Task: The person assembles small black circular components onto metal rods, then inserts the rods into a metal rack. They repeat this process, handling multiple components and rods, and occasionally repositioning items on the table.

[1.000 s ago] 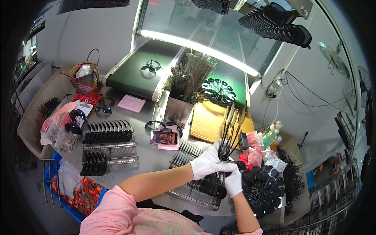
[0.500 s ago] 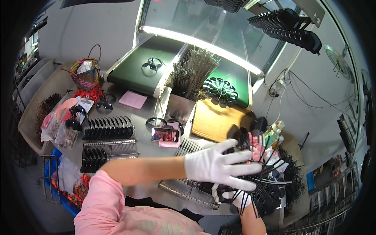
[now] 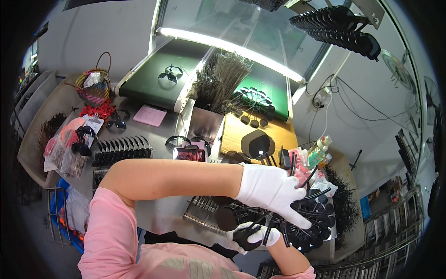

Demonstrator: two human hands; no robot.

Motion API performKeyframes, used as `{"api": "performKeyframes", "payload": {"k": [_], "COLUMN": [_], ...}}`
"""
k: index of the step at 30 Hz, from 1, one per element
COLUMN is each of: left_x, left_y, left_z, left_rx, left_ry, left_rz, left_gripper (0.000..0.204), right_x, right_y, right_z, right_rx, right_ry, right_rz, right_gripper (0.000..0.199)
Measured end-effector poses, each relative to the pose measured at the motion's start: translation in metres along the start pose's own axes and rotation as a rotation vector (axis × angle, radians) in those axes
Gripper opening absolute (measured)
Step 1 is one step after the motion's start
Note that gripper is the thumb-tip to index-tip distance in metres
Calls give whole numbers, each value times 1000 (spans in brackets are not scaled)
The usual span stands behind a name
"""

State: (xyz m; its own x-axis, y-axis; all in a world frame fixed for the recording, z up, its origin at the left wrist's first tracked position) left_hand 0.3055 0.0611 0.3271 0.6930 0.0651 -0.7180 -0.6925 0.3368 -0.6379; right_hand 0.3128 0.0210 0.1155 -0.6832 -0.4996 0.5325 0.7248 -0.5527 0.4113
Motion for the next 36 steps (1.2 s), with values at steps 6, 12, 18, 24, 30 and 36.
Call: {"api": "performKeyframes", "payload": {"k": [6,12,18,24,30,36], "left_x": [-13,-44,-14,11,-15,8], "left_y": [15,38,11,32,64,30], "left_z": [50,90,26,41,95,35], "left_rx": [-242,-581,-256,-450,-898,-604], "left_ry": [-67,30,157,136,148,223], "left_rz": [77,78,42,260,177,127], "left_gripper": [87,101,91,94,117,104], "right_x": [-2,-23,-1,-19,-42,-12], "right_y": [46,52,-29,-3,10,-62], "right_z": [102,85,12,76,62,-1], "right_rx": [-941,-973,-349,-712,-770,-218], "right_ry": [1447,675,-190,1015,510,-530], "right_rz": [-960,-913,8,-846,-949,-27], "right_gripper": [37,54,71,47,53,76]}}
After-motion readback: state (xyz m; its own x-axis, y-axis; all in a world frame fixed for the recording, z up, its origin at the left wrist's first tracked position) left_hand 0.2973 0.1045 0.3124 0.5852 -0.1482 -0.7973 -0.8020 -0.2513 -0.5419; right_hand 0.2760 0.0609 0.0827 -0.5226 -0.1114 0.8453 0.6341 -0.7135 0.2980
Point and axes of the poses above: each hand's wrist, its own y-axis away from the middle knuckle, its own x-axis out of the palm, z = x × y, the point moved 10 cm from there along -y, towards the middle knuckle, and after that the axes turned 12 degrees about -z, right-handed, at the moved point
